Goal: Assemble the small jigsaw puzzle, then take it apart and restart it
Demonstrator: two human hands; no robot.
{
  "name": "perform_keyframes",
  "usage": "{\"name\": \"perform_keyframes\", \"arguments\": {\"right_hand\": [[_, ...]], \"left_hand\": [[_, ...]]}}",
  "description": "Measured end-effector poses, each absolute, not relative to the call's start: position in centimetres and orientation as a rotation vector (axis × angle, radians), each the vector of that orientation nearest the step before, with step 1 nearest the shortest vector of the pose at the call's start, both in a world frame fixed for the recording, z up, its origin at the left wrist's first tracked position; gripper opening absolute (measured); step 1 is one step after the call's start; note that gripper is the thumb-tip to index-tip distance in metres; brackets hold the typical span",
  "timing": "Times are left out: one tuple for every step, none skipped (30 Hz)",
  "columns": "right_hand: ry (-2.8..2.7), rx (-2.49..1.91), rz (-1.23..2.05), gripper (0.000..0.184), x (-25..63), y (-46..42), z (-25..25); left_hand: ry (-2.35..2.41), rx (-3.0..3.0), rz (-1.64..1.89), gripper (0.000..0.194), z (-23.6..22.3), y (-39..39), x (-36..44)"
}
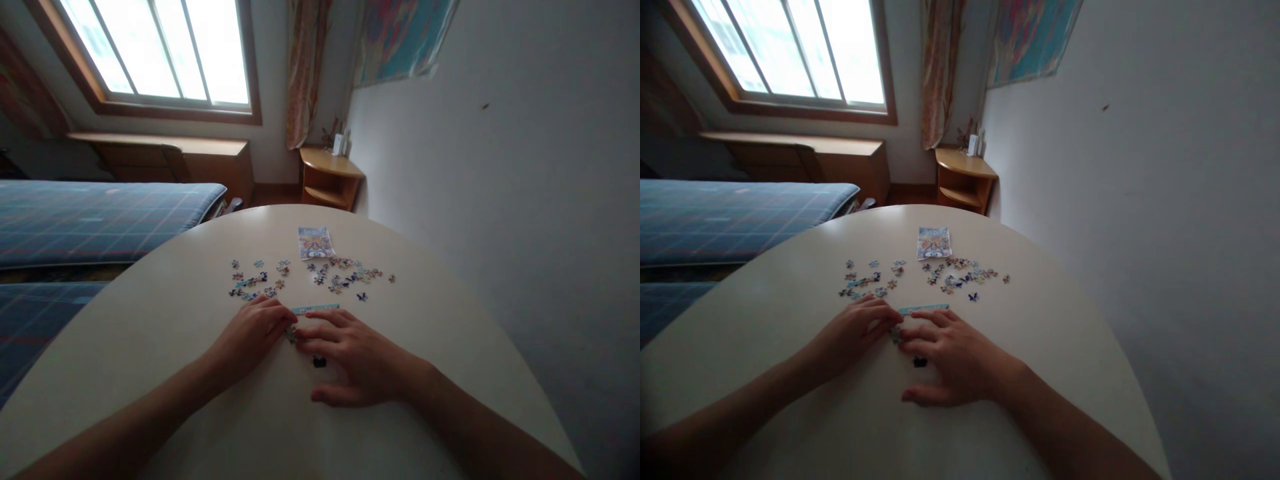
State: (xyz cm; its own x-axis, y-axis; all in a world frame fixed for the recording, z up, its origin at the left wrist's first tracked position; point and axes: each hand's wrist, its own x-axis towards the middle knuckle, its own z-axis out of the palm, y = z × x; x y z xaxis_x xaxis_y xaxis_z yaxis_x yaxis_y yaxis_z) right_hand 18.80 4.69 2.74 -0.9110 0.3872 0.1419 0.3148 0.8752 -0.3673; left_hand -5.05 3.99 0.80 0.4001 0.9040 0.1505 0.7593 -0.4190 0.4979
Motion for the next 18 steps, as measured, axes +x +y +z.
{"name": "perform_keyframes", "arguments": {"right_hand": [[-2.84, -0.539, 0.501, 0.059, 18.78, 4.63, 2.86], [-2.845, -0.542, 0.501, 0.059, 18.76, 4.56, 2.99], [-2.852, -0.546, 0.503, 0.059, 18.74, 4.49, 3.11], [-2.857, -0.552, 0.506, 0.059, 18.72, 4.42, 3.21], [-2.862, -0.559, 0.511, 0.06, 18.71, 4.36, 3.28], [-2.864, -0.564, 0.515, 0.061, 18.69, 4.31, 3.32], [-2.866, -0.57, 0.52, 0.061, 18.69, 4.27, 3.35], [-2.865, -0.572, 0.524, 0.062, 18.68, 4.24, 3.36], [-2.865, -0.572, 0.529, 0.062, 18.67, 4.22, 3.36], [-2.863, -0.57, 0.533, 0.063, 18.66, 4.22, 3.37], [-2.864, -0.565, 0.534, 0.063, 18.65, 4.21, 3.37], [-2.864, -0.56, 0.532, 0.063, 18.64, 4.21, 3.38], [-2.863, -0.557, 0.531, 0.063, 18.62, 4.2, 3.38], [-2.862, -0.555, 0.532, 0.063, 18.6, 4.19, 3.38], [-2.858, -0.557, 0.534, 0.064, 18.59, 4.18, 3.35], [-2.853, -0.561, 0.537, 0.064, 18.59, 4.16, 3.32], [-2.851, -0.567, 0.541, 0.064, 18.61, 4.15, 3.27], [-2.85, -0.574, 0.544, 0.065, 18.63, 4.13, 3.21]], "left_hand": [[1.452, 2.304, 0.581, 0.016, 0.85, 3.97, -5.01], [1.473, 2.29, 0.592, 0.015, 0.89, 3.95, -4.96], [1.498, 2.276, 0.603, 0.013, 0.92, 3.93, -4.91], [1.524, 2.263, 0.614, 0.012, 0.91, 3.92, -4.87], [1.548, 2.255, 0.625, 0.012, 0.88, 3.91, -4.83], [1.566, 2.255, 0.636, 0.011, 0.82, 3.9, -4.8], [1.578, 2.265, 0.646, 0.01, 0.75, 3.89, -4.77], [1.585, 2.282, 0.654, 0.009, 0.68, 3.87, -4.74], [1.592, 2.299, 0.66, 0.008, 0.62, 3.85, -4.72], [1.599, 2.315, 0.662, 0.007, 0.59, 3.8, -4.7], [1.606, 2.329, 0.66, 0.006, 0.6, 3.75, -4.68], [1.613, 2.339, 0.656, 0.005, 0.64, 3.69, -4.66], [1.625, 2.346, 0.651, 0.005, 0.7, 3.62, -4.65], [1.639, 2.354, 0.645, 0.006, 0.79, 3.55, -4.64], [1.655, 2.364, 0.638, 0.006, 0.89, 3.48, -4.64], [1.674, 2.374, 0.63, 0.007, 0.99, 3.41, -4.64], [1.694, 2.384, 0.619, 0.008, 1.09, 3.35, -4.66], [1.71, 2.397, 0.602, 0.009, 1.18, 3.28, -4.68]]}}
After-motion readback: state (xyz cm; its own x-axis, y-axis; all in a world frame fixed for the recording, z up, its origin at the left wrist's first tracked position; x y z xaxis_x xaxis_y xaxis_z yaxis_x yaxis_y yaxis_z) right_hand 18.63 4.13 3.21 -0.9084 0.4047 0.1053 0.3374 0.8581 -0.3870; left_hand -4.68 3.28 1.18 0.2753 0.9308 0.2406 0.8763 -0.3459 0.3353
